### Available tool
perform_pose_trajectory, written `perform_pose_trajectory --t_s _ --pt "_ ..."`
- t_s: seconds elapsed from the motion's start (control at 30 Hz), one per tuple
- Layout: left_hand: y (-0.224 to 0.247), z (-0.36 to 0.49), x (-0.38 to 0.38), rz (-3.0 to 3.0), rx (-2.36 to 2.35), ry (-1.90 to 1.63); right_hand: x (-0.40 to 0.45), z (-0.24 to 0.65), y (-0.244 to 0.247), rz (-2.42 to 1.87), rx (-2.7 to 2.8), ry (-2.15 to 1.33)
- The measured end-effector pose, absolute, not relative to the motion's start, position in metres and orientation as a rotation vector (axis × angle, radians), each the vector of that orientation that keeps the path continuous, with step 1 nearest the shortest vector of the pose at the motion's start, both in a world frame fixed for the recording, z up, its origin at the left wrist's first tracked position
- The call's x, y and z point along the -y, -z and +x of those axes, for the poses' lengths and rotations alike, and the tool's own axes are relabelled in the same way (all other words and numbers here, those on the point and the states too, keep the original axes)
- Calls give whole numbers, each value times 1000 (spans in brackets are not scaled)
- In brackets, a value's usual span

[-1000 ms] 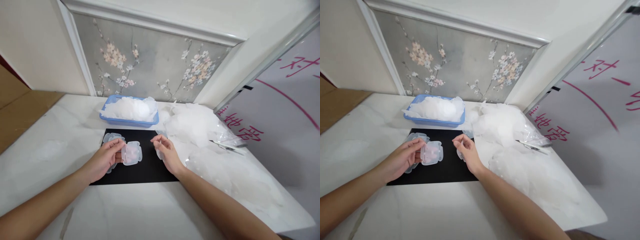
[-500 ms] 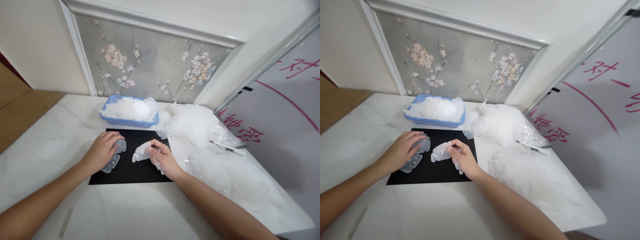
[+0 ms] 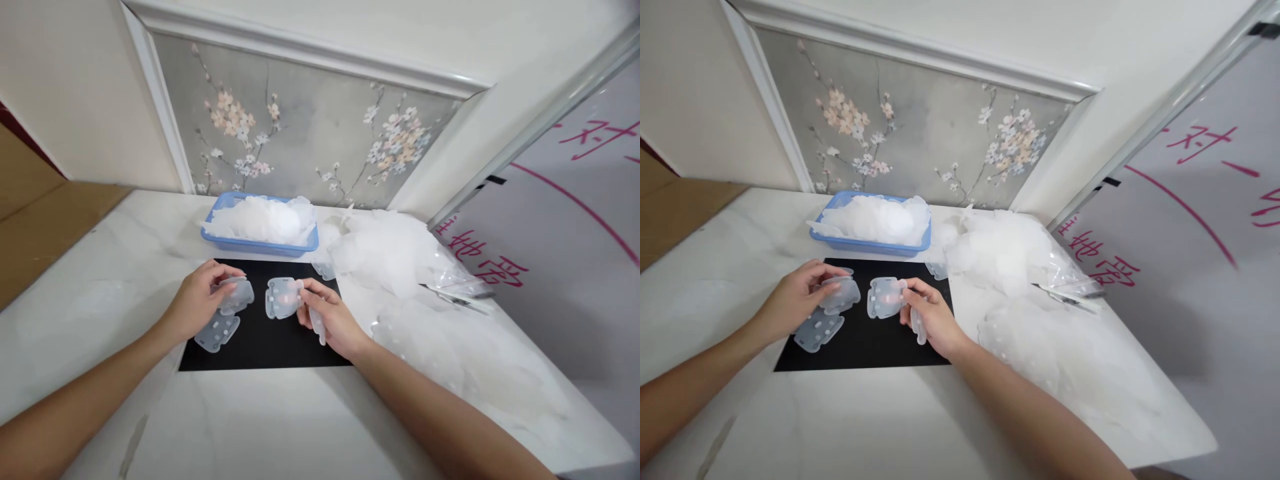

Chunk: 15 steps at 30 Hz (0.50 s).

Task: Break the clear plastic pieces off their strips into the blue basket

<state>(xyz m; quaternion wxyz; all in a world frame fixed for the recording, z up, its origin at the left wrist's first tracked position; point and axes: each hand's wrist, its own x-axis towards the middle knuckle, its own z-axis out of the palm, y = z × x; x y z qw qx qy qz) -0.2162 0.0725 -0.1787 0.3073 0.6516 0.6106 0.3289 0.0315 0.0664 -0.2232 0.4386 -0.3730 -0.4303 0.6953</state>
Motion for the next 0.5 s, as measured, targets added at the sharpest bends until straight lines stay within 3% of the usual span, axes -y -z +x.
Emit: perform_pose_trajectory --t_s 0.17,0.5 --pt "174 -202 -61 1172 -1334 -936 -66 35 222 -1068 1318 -1412" --pt "170 -192 -54 921 -1138 -953 -58 33 232 -939 1898 -681"
